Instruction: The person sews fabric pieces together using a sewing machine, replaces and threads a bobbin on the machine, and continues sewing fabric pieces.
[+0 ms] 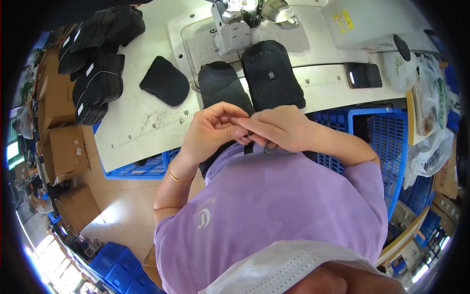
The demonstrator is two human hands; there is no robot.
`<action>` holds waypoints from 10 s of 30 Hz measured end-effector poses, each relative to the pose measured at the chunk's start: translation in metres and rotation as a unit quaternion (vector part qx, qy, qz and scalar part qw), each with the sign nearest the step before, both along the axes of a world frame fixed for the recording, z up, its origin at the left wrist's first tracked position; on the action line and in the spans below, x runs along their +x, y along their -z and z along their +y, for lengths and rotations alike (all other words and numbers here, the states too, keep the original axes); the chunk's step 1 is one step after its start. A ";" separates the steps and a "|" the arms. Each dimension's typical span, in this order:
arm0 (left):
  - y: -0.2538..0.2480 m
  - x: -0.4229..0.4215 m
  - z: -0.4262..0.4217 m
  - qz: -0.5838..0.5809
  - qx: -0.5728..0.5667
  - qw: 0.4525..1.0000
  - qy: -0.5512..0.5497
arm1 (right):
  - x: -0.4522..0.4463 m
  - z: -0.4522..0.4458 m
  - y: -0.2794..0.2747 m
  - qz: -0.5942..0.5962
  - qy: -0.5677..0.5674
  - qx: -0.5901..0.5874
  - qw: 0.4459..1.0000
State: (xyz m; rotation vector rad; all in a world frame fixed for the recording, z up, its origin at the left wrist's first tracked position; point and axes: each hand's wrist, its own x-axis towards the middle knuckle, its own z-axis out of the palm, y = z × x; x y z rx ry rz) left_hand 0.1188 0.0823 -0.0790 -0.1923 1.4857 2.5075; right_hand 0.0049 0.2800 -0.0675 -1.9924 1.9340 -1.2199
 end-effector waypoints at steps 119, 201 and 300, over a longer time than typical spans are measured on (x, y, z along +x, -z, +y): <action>-0.032 -0.052 0.040 0.017 0.085 0.996 0.026 | -0.043 0.013 -0.042 -0.576 0.005 -0.150 0.804; -0.018 -0.023 0.022 0.643 -0.578 0.487 -0.124 | -0.105 -0.034 -0.065 -0.215 0.287 -0.008 0.934; -0.005 -0.224 -0.087 0.293 -0.345 0.867 -0.206 | -0.101 -0.032 -0.066 -0.236 0.309 -0.163 0.907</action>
